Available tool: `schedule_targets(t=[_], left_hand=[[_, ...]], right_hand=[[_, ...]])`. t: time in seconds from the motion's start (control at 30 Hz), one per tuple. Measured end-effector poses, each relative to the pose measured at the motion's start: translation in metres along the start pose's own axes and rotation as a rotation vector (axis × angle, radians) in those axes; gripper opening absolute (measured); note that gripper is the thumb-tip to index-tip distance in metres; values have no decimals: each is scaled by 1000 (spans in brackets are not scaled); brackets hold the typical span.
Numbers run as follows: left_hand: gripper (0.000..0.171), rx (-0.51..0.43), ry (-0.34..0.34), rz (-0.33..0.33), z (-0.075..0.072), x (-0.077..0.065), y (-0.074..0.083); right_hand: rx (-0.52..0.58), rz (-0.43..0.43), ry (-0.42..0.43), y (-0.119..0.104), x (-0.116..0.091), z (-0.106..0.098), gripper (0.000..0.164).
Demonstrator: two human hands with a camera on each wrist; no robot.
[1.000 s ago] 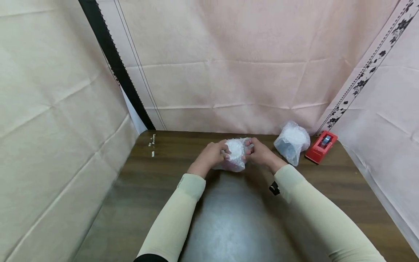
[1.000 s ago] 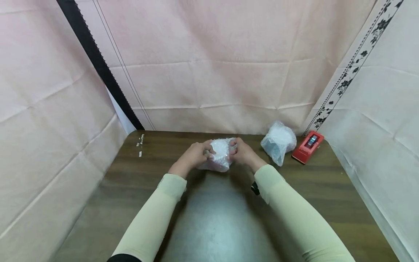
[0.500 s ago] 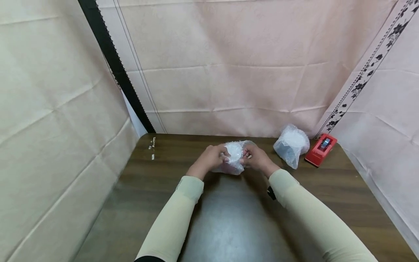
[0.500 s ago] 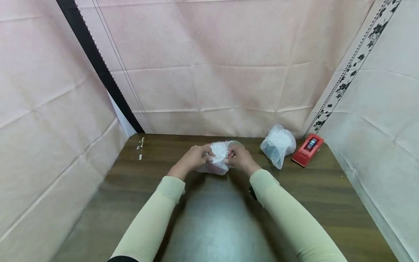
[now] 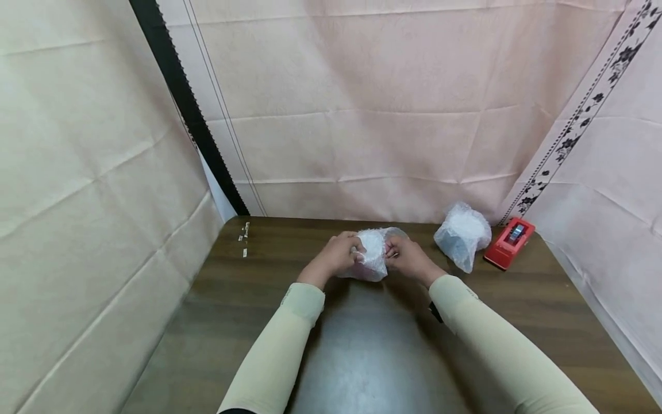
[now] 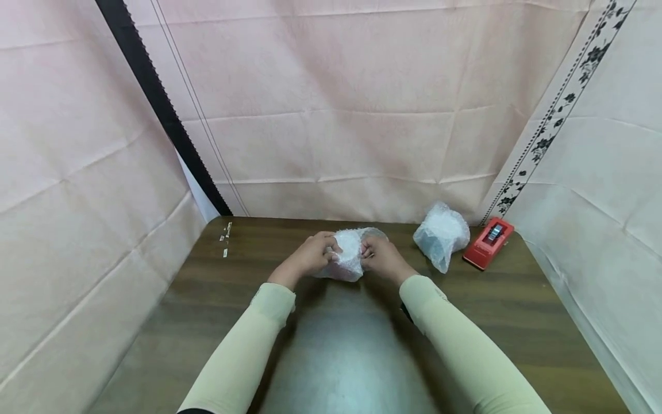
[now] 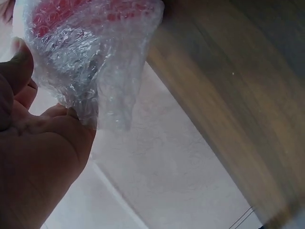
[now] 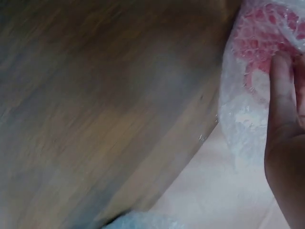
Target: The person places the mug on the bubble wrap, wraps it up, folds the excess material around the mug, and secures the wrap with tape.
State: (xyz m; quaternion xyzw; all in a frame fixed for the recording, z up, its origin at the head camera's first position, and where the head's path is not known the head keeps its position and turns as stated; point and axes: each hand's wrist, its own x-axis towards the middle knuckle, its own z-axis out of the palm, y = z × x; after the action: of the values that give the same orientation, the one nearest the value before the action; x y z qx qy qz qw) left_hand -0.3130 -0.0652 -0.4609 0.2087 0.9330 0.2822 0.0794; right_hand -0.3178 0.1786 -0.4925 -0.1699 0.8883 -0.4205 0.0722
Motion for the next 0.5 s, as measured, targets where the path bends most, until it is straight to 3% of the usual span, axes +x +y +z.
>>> schedule_targets(t=[0.13,0.27,0.4,0.5], left_hand=[[8,-27,39,4,1,1,-1],[8,-66,40,-6,2,-1,-7],[8,-74,46,-58,0,-9,-17],[10,-69,53,-93,-4,-14,-22]], right_hand=[[-7,35,-17,-1,-3,-2,14],[-134,-15,0,-6,-8,-10,14],[-208,-70,152,-16,-15,-37,19],[-208,-39,335,-9,-23,-80,24]])
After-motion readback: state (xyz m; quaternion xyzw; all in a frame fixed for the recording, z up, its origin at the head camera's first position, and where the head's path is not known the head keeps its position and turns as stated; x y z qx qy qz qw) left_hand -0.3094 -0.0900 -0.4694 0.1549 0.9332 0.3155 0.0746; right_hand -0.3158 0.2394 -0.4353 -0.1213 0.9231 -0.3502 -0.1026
